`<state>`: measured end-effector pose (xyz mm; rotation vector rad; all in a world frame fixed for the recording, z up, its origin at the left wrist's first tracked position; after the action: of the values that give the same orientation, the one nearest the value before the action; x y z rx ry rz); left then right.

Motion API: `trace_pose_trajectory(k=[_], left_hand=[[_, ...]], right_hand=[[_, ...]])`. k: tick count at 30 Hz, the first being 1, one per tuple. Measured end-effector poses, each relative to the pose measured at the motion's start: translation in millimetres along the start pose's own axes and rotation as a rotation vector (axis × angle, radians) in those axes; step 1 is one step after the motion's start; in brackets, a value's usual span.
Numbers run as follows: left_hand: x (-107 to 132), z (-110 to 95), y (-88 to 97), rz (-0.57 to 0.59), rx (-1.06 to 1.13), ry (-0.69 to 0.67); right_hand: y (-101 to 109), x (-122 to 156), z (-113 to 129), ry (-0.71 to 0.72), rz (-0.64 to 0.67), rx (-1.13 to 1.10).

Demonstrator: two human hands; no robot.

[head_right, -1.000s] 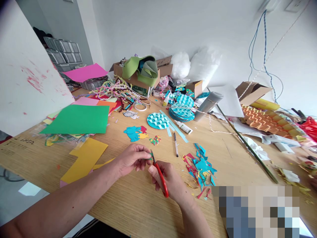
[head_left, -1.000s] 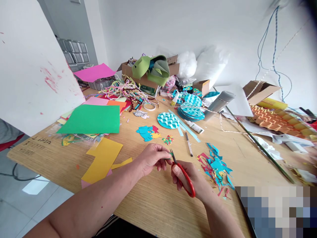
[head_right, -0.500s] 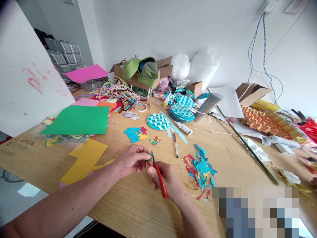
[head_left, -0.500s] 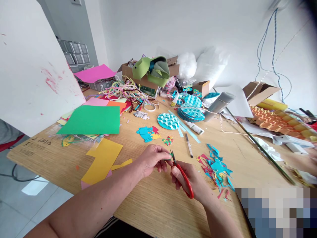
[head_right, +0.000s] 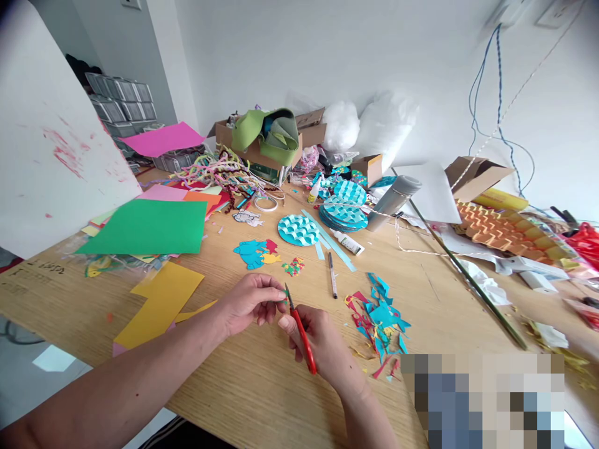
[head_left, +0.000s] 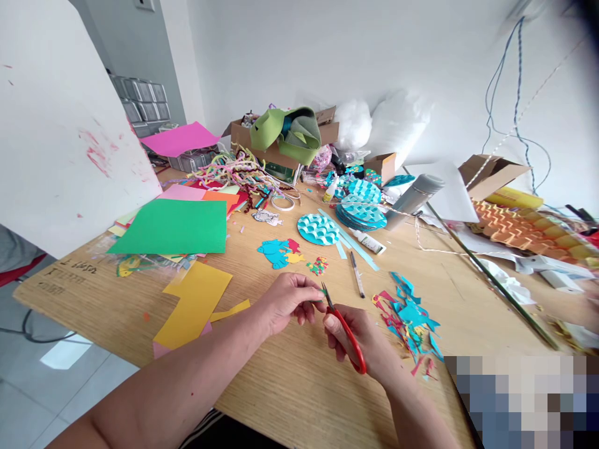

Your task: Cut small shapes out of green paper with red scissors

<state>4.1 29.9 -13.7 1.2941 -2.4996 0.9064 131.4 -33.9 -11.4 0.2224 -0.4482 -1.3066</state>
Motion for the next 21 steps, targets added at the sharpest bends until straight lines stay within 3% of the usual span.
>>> trace_pose_trajectory(k=[21], left_hand=[[-1.8, 0.4, 3.7, -0.011, -0.01, -0.03]], right_hand=[[-0.9, -0.2, -2.5, -0.014, 0.023, -0.04]])
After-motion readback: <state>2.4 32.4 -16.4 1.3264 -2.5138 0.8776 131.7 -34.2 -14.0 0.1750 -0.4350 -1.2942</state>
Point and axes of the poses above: each hand's wrist, its own x-axis away from the middle knuckle, its own y-axis out of the back of the hand, z = x × y, the point moved 4 cm from there along -x, towards the middle knuckle, and after that the axes turned 5 degrees about y, right-handed, at the moved point
